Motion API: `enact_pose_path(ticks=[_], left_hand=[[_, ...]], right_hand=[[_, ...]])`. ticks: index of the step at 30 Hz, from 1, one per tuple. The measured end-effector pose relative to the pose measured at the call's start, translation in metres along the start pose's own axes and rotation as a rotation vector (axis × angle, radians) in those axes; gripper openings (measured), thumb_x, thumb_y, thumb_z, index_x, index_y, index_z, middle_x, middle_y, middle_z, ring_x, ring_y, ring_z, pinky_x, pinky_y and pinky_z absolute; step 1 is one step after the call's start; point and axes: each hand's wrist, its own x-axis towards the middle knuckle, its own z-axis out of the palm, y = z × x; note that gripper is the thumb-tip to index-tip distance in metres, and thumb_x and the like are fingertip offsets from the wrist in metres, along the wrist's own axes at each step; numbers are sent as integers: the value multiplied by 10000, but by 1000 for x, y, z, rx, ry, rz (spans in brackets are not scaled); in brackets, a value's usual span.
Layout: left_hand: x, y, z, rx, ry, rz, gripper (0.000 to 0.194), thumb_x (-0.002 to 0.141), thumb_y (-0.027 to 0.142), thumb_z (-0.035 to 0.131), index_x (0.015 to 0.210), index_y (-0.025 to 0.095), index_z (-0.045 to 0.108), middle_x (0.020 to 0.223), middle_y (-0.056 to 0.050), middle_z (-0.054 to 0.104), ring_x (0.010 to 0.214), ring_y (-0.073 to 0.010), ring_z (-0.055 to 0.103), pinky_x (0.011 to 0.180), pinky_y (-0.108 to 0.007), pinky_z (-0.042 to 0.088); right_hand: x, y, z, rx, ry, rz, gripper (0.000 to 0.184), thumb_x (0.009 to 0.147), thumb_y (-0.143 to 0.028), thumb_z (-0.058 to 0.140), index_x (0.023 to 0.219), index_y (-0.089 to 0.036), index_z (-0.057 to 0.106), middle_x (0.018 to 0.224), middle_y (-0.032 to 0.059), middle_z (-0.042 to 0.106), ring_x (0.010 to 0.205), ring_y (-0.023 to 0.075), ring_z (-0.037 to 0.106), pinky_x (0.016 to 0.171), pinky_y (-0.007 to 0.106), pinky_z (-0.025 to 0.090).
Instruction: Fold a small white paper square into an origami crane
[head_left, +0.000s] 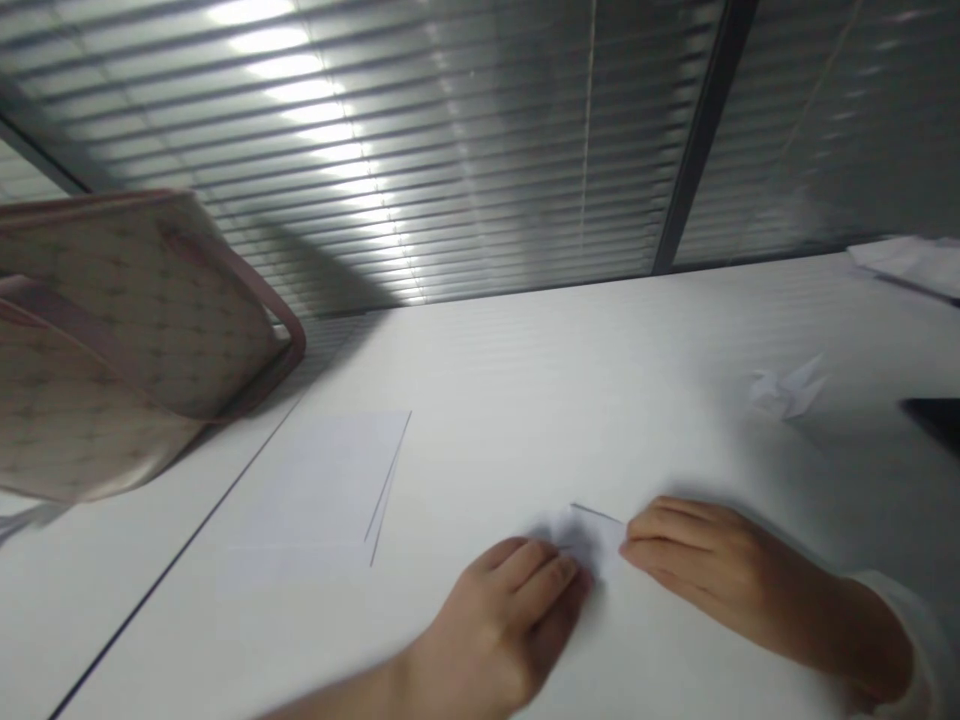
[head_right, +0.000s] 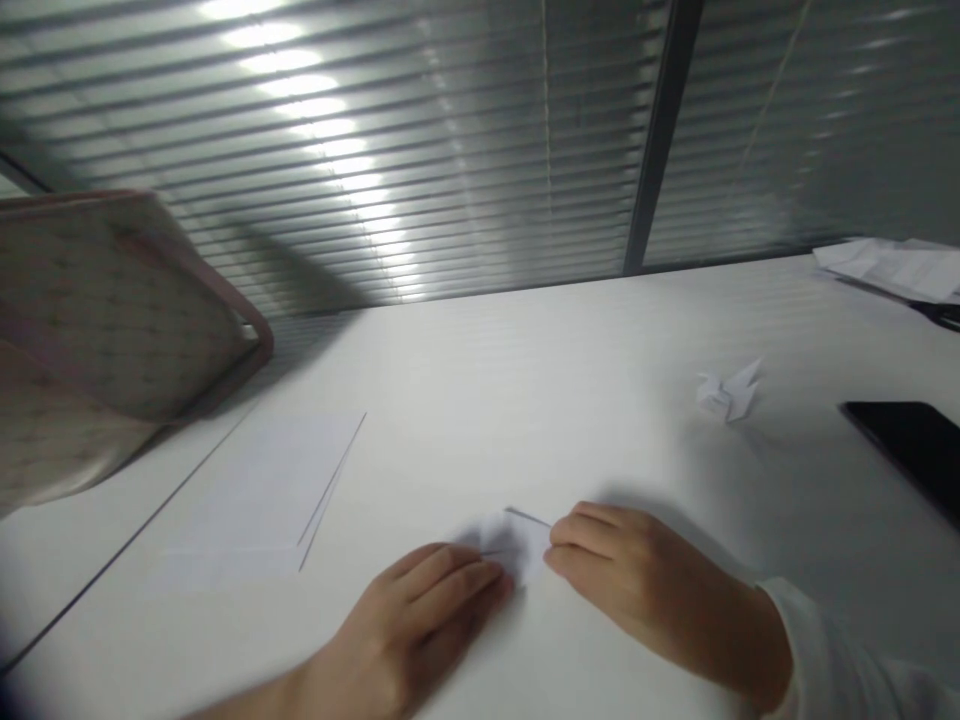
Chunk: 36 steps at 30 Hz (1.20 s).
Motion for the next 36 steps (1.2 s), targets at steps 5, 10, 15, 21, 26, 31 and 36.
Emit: enact_pose_path(ticks=[5,10,15,21,26,31,36], left_hand=[[-4,0,7,-82,27,-171,172,898,120,515,1025,101,630,916,-81,695,802,-212,611,655,-334,550],[1,5,7,-272,19,-409,149,878,101,520,948,169,633,880,-45,665,792,-188,595,696,-314,533],[9,7,2,-479,-17,-664,173,868,77,497,896,187,628,929,-52,614,871,-178,586,770,-291,504],[10,2,5,-595,-27,-820,78,884,195,556,836,188,617,937,-40,548,885,-154,558,809,-265,468],[12,2,8,-576,-37,-867,123,882,201,553,762,176,567,913,-38,528,868,-158,536,797,-279,456],[16,3,7,-562,-46,-877,146,863,181,564,718,171,548,889,-37,518,833,-156,528,763,-282,461],[17,-1,7,-555,-81,-897,182,852,191,575,676,170,532,880,-36,508,812,-155,527,751,-289,467]], right_hand=[[2,0,8,80,88,82,125,917,-185,506,961,-203,621,926,35,632,876,184,571,781,341,475],[6,-3,12,223,130,212,111,928,-167,487,900,-212,585,899,9,593,862,148,557,771,296,461],[9,-8,13,234,146,266,113,934,-151,466,896,-207,556,893,15,570,849,150,550,758,298,452],[10,-12,12,237,131,378,114,929,-142,457,890,-208,541,912,27,528,866,158,539,779,318,459],[13,-17,13,184,176,430,115,900,-111,474,868,-209,525,918,34,500,893,169,532,804,333,460],[13,-18,15,163,227,465,131,858,-90,528,817,-214,516,897,27,487,883,167,514,775,313,453],[13,-18,16,166,262,479,160,828,-68,553,791,-213,499,872,20,481,845,159,511,747,302,447]])
